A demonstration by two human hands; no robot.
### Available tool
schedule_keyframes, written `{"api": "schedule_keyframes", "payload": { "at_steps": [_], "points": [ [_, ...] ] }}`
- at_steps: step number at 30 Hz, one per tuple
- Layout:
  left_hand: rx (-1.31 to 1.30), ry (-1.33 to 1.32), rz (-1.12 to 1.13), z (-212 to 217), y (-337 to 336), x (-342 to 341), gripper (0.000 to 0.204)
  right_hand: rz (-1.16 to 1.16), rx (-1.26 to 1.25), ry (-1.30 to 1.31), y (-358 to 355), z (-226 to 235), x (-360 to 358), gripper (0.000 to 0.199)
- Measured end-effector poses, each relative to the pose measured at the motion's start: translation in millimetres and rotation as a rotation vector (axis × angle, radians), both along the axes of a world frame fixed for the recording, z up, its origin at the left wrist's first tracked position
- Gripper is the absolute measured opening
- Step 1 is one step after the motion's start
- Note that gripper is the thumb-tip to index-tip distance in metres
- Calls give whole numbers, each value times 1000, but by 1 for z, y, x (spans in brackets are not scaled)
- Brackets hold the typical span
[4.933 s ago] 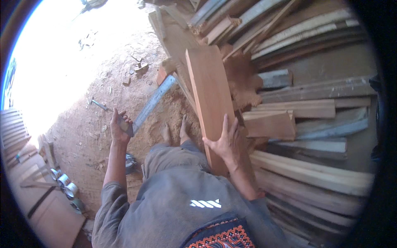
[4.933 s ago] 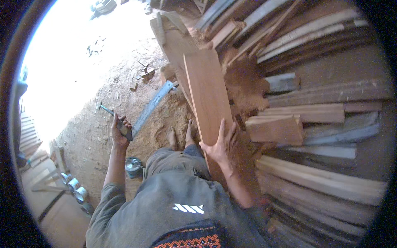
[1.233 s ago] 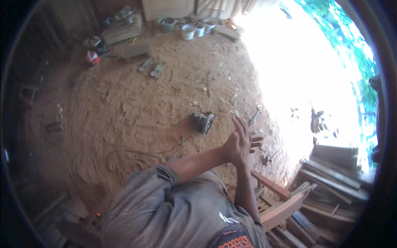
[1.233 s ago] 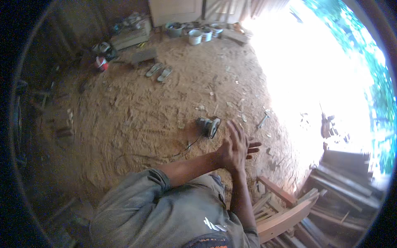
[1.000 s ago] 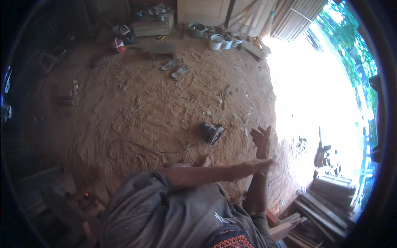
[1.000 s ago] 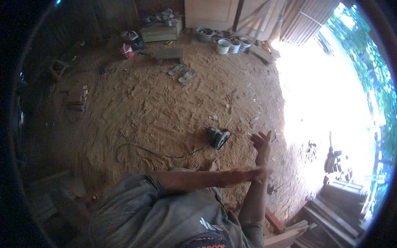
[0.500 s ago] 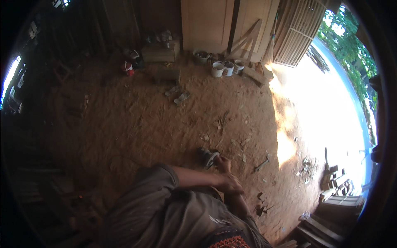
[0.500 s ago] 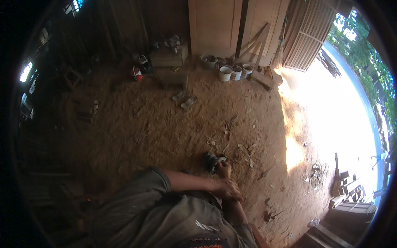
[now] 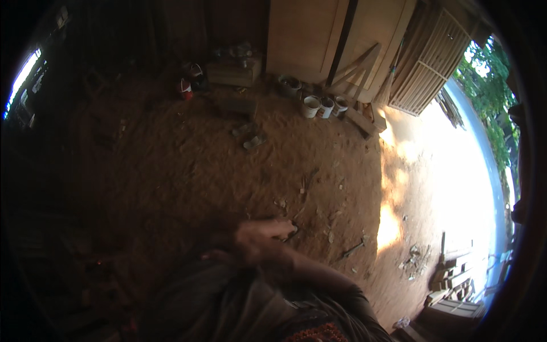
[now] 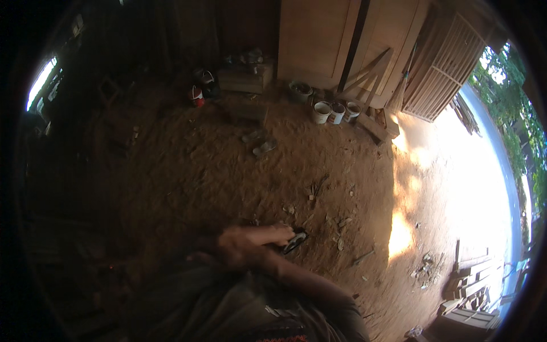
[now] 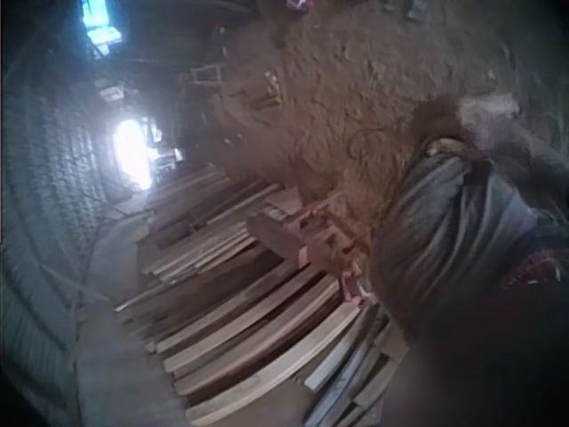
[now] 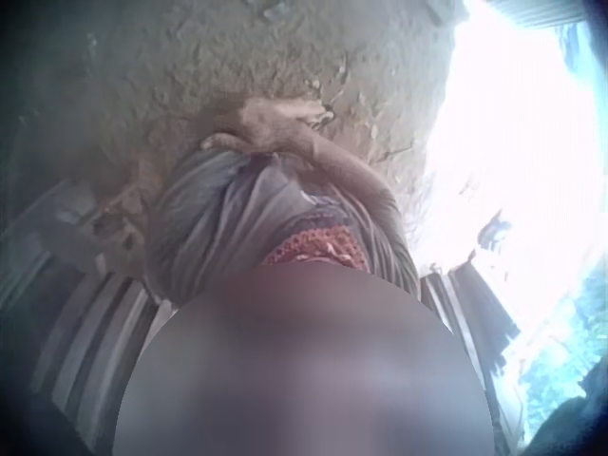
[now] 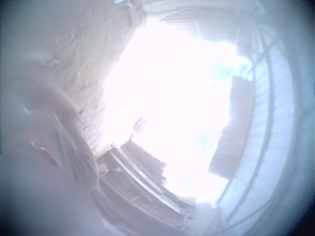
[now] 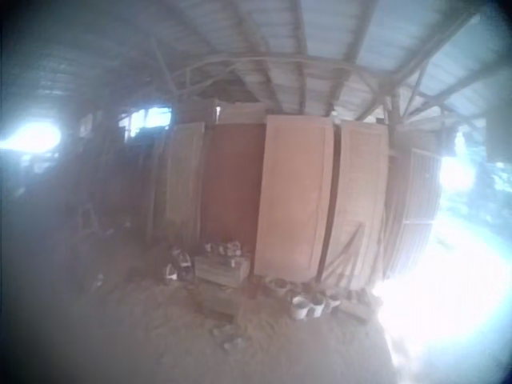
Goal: The person smooths a wooden plank with an electric sander, then measures and marks it with a square. They assemble a small wooden cross-shaped piece using a hammer and square, then attach it to the plank. The person repeatedly checks alignment and hammers the joint into place.
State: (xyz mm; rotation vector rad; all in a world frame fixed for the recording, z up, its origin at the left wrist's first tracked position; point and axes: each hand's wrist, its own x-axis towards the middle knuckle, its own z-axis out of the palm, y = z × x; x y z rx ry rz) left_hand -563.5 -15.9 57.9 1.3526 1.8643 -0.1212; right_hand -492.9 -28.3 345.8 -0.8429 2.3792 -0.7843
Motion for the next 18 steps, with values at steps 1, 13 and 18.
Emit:
{"api": "schedule_keyframes", "payload": {
  "at_steps": [1,13,18],
  "points": [
    [103,-125,-9,10,6,-4,60,-48,56,-37,-3,0,-8,50],
    [601,-1024,1404,-74,-176,-180,74,-1427,140,-547,184,-240,-60,57],
    [41,-428,1293,-140,-343,-155,93,-2098,-345,-922,183,-289,17,58]
  ]
}}
